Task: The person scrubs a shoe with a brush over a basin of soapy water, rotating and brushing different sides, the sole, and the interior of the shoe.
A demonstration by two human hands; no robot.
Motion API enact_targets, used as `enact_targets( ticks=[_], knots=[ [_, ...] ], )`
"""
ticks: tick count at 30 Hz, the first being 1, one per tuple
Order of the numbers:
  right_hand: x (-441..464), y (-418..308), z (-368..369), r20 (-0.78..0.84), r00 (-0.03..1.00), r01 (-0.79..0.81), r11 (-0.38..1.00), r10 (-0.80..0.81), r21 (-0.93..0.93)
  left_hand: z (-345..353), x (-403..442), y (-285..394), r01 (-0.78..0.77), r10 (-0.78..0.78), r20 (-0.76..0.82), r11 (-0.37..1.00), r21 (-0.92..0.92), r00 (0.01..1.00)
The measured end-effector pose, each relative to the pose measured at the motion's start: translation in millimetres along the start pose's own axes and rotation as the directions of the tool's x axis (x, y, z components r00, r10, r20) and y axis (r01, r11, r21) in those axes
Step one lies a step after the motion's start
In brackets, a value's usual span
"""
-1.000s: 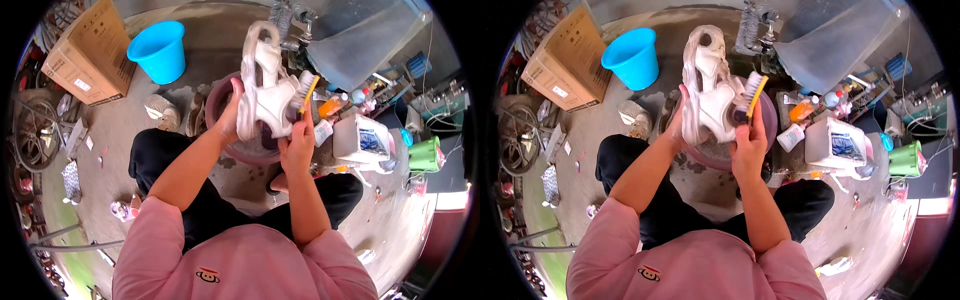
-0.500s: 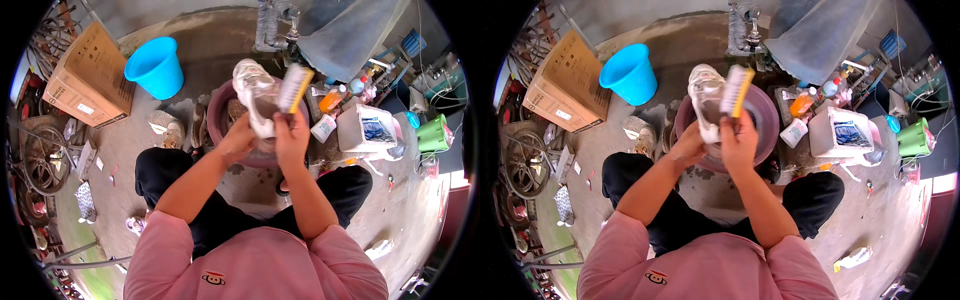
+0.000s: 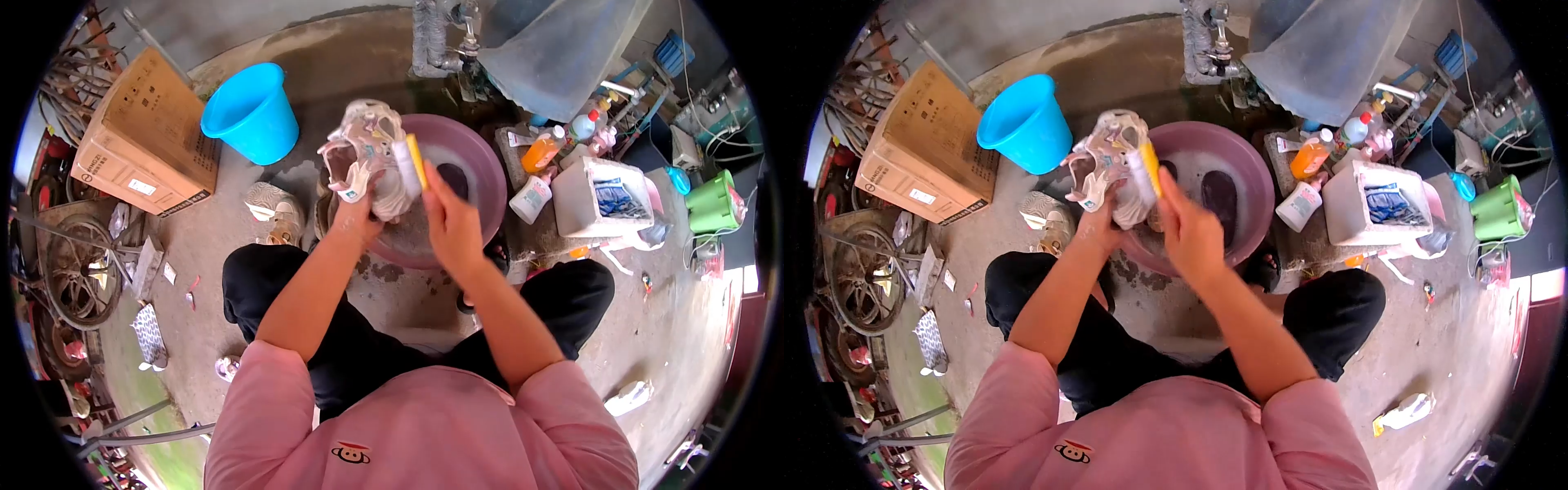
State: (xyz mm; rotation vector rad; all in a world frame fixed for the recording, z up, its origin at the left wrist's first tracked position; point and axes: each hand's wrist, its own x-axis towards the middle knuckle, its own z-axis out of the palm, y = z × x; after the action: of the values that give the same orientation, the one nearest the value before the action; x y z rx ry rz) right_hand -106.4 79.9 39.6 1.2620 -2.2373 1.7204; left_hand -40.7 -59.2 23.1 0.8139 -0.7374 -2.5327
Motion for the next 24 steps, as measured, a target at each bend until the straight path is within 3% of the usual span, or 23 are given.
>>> enact_targets(
  ticks=[2, 4, 6, 7, 8, 10, 12, 13, 14, 16, 19, 22, 24],
  knots=[
    [23.6, 7.2, -18.8, 0.151, 0.893, -0.383, 0.893, 0.423, -0.236, 1.5, -2.0, 2.8, -0.094, 0.08, 0.127, 0.99, 0.108, 0.989],
    [33.2, 54.4, -29.5, 0.055, 0.962, -0.265, 0.963, 0.268, -0.056, -10.5, 11.0, 0.5, -0.217, 0.172, 0.177, 0.935, 0.281, 0.969],
    [43.0, 65.9, -50.9, 0.024, 0.969, -0.245, 0.968, 0.244, 0.049, -19.0, 21.0, 0.6, -0.421, 0.3, 0.309, 0.767, 0.485, 0.903],
    [46.1, 69.8, -62.3, 0.076, 0.961, -0.268, 0.963, 0.267, 0.01, -15.3, 25.0, 3.8, -0.209, 0.177, 0.112, 0.859, 0.467, 0.978],
    [50.1, 75.5, -73.0, 0.125, 0.949, -0.287, 0.957, 0.288, -0.03, -29.6, 39.4, -6.6, -0.229, 0.211, 0.101, 0.773, 0.592, 0.972],
    [59.6, 78.2, -81.9, 0.224, 0.917, -0.305, 0.942, 0.329, -0.137, -62.2, 70.3, -34.3, -0.098, 0.083, 0.053, 0.836, 0.54, 0.995],
    [69.6, 79.6, -87.7, 0.321, 0.869, -0.296, 0.916, 0.376, -0.273, -85.4, 97.4, -76.3, -0.043, 0.152, -0.086, 0.691, 0.722, 0.985],
    [72.8, 81.5, -86.4, 0.341, 0.869, -0.286, 0.926, 0.359, -0.247, -103.8, 113.5, -98.0, -0.161, 0.241, 0.049, 0.472, 0.867, 0.969],
    [76.6, 83.2, -84.3, 0.35, 0.856, -0.299, 0.916, 0.381, -0.267, -103.1, 123.0, -112.7, -0.137, 0.333, 0.02, 0.332, 0.933, 0.943],
    [87.8, 91.3, -77.0, 0.37, 0.829, -0.318, 0.898, 0.419, -0.305, -90.1, 134.7, -126.7, 0.094, 0.286, -0.089, -0.003, 0.996, 0.954],
    [101.0, 112.4, -69.0, 0.356, 0.855, -0.28, 0.914, 0.376, -0.293, -111.8, 168.1, -161.9, 0.034, 0.352, -0.008, -0.068, 0.997, 0.936],
    [115.4, 112.2, -67.0, 0.377, 0.88, -0.217, 0.95, 0.29, -0.224, -94.9, 181.5, -161.2, 0.068, 0.043, -0.059, -0.247, 0.967, 0.997],
    [122.0, 111.6, -67.4, 0.387, 0.886, -0.206, 0.964, 0.257, -0.169, -109.9, 192.9, -188.3, 0.127, 0.03, -0.124, -0.316, 0.94, 0.992]
  ],
)
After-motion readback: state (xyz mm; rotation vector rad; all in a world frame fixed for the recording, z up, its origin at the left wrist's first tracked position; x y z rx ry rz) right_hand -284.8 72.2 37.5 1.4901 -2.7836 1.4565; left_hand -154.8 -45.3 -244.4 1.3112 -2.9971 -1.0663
